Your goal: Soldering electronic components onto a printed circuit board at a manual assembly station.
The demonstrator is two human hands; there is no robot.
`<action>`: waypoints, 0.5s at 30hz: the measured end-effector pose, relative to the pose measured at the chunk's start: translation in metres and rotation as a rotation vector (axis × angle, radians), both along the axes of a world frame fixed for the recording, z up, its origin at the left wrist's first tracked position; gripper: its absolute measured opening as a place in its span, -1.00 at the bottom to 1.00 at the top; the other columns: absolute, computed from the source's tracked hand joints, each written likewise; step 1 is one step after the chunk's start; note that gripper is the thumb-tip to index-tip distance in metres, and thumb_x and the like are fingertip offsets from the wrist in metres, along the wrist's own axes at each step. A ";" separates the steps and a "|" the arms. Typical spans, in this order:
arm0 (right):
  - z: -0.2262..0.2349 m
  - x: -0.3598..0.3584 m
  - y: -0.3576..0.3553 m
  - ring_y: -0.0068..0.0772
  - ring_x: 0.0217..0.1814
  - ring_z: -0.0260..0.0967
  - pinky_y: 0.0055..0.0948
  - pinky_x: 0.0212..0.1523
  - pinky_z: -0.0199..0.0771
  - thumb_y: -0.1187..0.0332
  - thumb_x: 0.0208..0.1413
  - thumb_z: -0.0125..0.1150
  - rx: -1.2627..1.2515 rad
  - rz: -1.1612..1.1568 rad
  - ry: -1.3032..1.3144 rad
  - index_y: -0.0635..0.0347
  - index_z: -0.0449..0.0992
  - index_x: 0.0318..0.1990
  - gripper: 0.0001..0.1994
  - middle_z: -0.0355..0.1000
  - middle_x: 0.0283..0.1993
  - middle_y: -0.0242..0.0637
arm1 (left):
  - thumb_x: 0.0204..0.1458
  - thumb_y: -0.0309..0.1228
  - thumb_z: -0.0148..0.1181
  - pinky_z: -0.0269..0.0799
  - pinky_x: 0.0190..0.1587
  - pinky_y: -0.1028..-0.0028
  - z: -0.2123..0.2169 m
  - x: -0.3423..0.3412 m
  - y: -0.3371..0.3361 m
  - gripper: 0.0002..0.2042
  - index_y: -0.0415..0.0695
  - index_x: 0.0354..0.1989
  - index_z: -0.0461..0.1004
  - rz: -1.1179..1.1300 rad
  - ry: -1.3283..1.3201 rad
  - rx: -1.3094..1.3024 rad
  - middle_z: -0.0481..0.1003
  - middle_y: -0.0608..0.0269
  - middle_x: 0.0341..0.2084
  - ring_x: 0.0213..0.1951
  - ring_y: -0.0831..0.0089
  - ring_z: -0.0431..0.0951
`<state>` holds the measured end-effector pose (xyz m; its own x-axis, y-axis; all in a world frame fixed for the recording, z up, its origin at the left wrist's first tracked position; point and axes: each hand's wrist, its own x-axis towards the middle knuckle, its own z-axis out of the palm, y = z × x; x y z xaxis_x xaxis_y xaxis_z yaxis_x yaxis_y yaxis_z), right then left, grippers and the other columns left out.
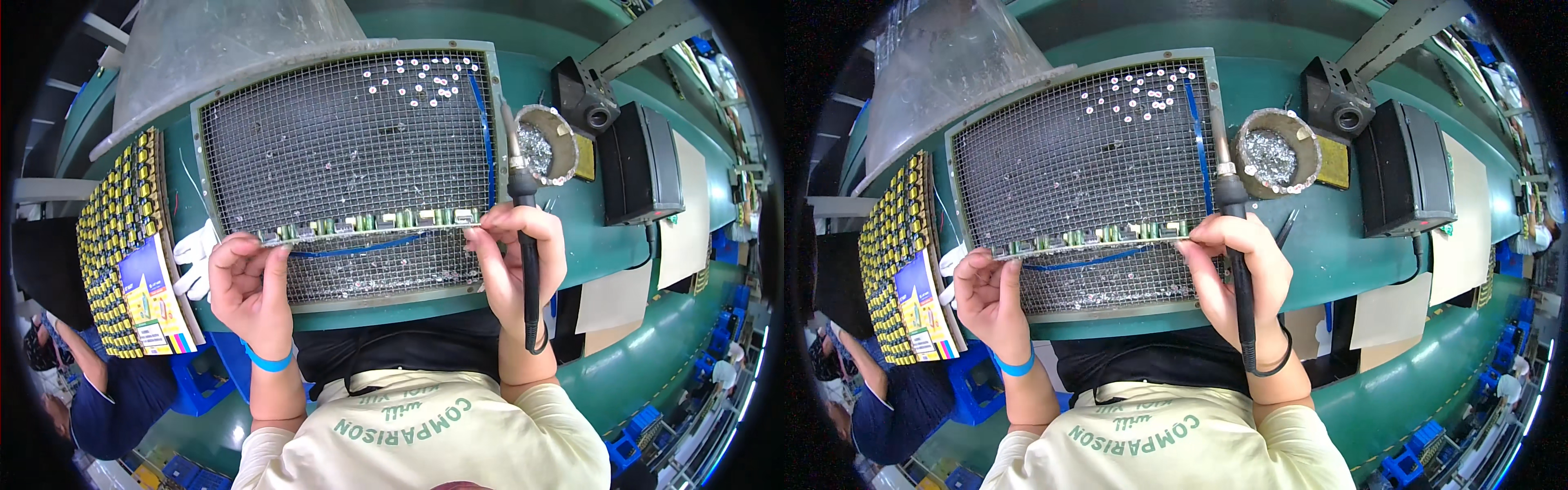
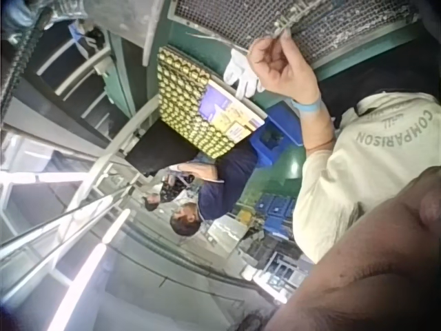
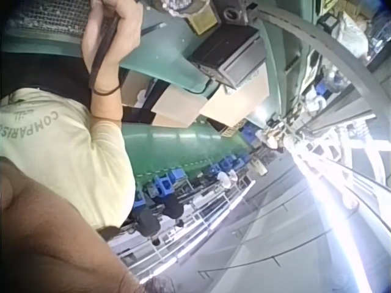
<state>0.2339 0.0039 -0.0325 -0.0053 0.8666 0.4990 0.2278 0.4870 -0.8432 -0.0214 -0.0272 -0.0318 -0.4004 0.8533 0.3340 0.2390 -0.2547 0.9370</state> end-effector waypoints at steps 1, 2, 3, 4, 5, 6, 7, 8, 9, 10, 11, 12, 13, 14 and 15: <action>0.003 -0.002 0.001 -0.59 -0.35 0.31 -0.65 -0.32 0.45 0.81 -0.09 0.19 0.004 -0.020 -0.025 0.27 0.29 -0.12 -0.62 0.35 -0.28 -0.21 | -0.06 -0.79 0.20 0.43 -0.21 0.65 0.005 0.000 0.001 -0.68 -0.26 -0.14 0.35 0.029 0.044 -0.040 0.39 0.20 -0.25 -0.25 0.57 0.48; 0.006 -0.004 0.003 -0.62 -0.38 0.30 -0.67 -0.35 0.43 0.81 -0.08 0.19 0.009 -0.040 -0.050 0.28 0.31 -0.12 -0.63 0.36 -0.28 -0.22 | -0.05 -0.77 0.20 0.43 -0.22 0.67 0.011 0.000 0.003 -0.66 -0.27 -0.09 0.35 0.059 0.089 -0.080 0.41 0.20 -0.27 -0.28 0.59 0.48; 0.008 -0.005 0.005 -0.62 -0.38 0.30 -0.67 -0.35 0.43 0.81 -0.08 0.19 0.011 -0.041 -0.048 0.28 0.31 -0.12 -0.63 0.36 -0.28 -0.22 | -0.04 -0.76 0.20 0.42 -0.24 0.68 0.015 0.000 0.004 -0.64 -0.28 -0.04 0.35 0.090 0.133 -0.120 0.42 0.20 -0.28 -0.30 0.62 0.47; 0.009 -0.006 0.007 -0.64 -0.40 0.30 -0.68 -0.38 0.41 0.79 -0.08 0.21 -0.022 -0.055 -0.110 0.29 0.32 -0.13 -0.64 0.37 -0.28 -0.22 | -0.04 -0.76 0.20 0.42 -0.24 0.68 0.020 0.001 0.006 -0.64 -0.28 -0.04 0.35 0.089 0.135 -0.118 0.42 0.20 -0.28 -0.30 0.62 0.47; 0.011 -0.007 0.009 -0.66 -0.43 0.29 -0.69 -0.41 0.38 0.77 -0.08 0.23 -0.056 -0.069 -0.173 0.30 0.33 -0.13 -0.65 0.38 -0.28 -0.22 | -0.01 -0.74 0.17 0.41 -0.26 0.68 0.024 0.002 0.009 -0.64 -0.28 -0.01 0.35 0.082 0.142 -0.142 0.44 0.21 -0.31 -0.32 0.63 0.46; 0.013 -0.008 0.010 -0.67 -0.45 0.29 -0.70 -0.44 0.36 0.75 -0.07 0.25 -0.090 -0.080 -0.235 0.31 0.34 -0.14 -0.66 0.39 -0.28 -0.22 | 0.02 -0.72 0.14 0.40 -0.28 0.67 0.027 0.002 0.011 -0.65 -0.28 0.01 0.35 0.077 0.150 -0.168 0.45 0.21 -0.33 -0.34 0.63 0.46; 0.015 -0.009 0.009 -0.67 -0.45 0.29 -0.70 -0.44 0.36 0.75 -0.07 0.25 -0.090 -0.077 -0.233 0.31 0.34 -0.14 -0.66 0.39 -0.28 -0.22 | 0.05 -0.70 0.12 0.39 -0.30 0.66 0.029 0.002 0.011 -0.66 -0.29 0.04 0.35 0.072 0.158 -0.193 0.47 0.21 -0.36 -0.35 0.64 0.45; 0.018 -0.009 0.008 -0.66 -0.45 0.30 -0.69 -0.45 0.34 0.73 -0.07 0.27 -0.084 -0.083 -0.223 0.30 0.34 -0.13 -0.66 0.39 -0.29 -0.22 | 0.05 -0.70 0.12 0.39 -0.30 0.66 0.028 0.000 0.010 -0.66 -0.29 0.04 0.35 0.074 0.159 -0.194 0.47 0.21 -0.36 -0.35 0.64 0.45; 0.020 -0.008 0.006 -0.64 -0.46 0.31 -0.68 -0.47 0.32 0.70 -0.06 0.28 -0.079 -0.089 -0.215 0.30 0.33 -0.12 -0.65 0.40 -0.29 -0.23 | 0.06 -0.68 0.09 0.38 -0.31 0.63 0.025 -0.002 0.007 -0.68 -0.28 0.02 0.37 0.127 0.199 -0.132 0.47 0.20 -0.37 -0.37 0.63 0.44; 0.021 -0.007 0.004 -0.62 -0.46 0.32 -0.67 -0.48 0.30 0.68 -0.06 0.30 -0.074 -0.095 -0.206 0.29 0.33 -0.12 -0.65 0.40 -0.29 -0.24 | 0.08 -0.67 0.07 0.38 -0.32 0.60 0.022 -0.004 0.004 -0.70 -0.27 0.01 0.39 0.180 0.239 -0.071 0.47 0.19 -0.38 -0.39 0.61 0.44; 0.018 -0.004 0.001 -0.62 -0.46 0.32 -0.67 -0.48 0.30 0.68 -0.06 0.30 -0.075 -0.094 -0.205 0.29 0.33 -0.12 -0.65 0.40 -0.29 -0.24 | 0.09 -0.66 0.05 0.37 -0.33 0.58 0.021 -0.005 0.000 -0.72 -0.26 0.00 0.41 0.233 0.279 -0.008 0.48 0.18 -0.40 -0.41 0.59 0.43; 0.013 0.000 -0.003 -0.58 -0.44 0.34 -0.64 -0.45 0.34 0.69 -0.06 0.29 -0.077 -0.021 -0.042 0.28 0.32 -0.09 -0.62 0.41 -0.30 -0.24 | 0.09 -0.66 0.05 0.37 -0.33 0.58 0.024 -0.006 -0.007 -0.72 -0.26 0.00 0.41 0.234 0.280 -0.009 0.48 0.18 -0.40 -0.41 0.59 0.43; 0.008 0.005 -0.007 -0.54 -0.43 0.36 -0.61 -0.43 0.38 0.69 -0.06 0.28 -0.080 0.050 0.119 0.27 0.30 -0.06 -0.60 0.42 -0.30 -0.24 | 0.08 -0.66 0.04 0.37 -0.34 0.54 0.027 -0.005 -0.018 -0.71 -0.23 0.00 0.44 0.187 0.478 -0.023 0.48 0.18 -0.41 -0.43 0.55 0.43; 0.006 0.006 -0.011 -0.50 -0.41 0.38 -0.57 -0.40 0.42 0.70 -0.06 0.27 -0.083 0.120 0.280 0.26 0.28 -0.04 -0.57 0.43 -0.30 -0.24 | 0.06 -0.66 0.03 0.36 -0.34 0.50 0.031 -0.004 -0.025 -0.69 -0.20 -0.01 0.46 0.138 0.675 -0.036 0.48 0.19 -0.43 -0.45 0.50 0.43; 0.008 0.001 -0.016 -0.50 -0.41 0.38 -0.57 -0.40 0.42 0.70 -0.06 0.27 -0.086 0.119 0.278 0.26 0.28 -0.04 -0.57 0.43 -0.30 -0.24 | 0.02 -0.67 0.06 0.36 -0.35 0.47 0.037 0.003 -0.026 -0.68 -0.18 -0.02 0.48 0.004 0.724 0.004 0.47 0.22 -0.45 -0.47 0.46 0.42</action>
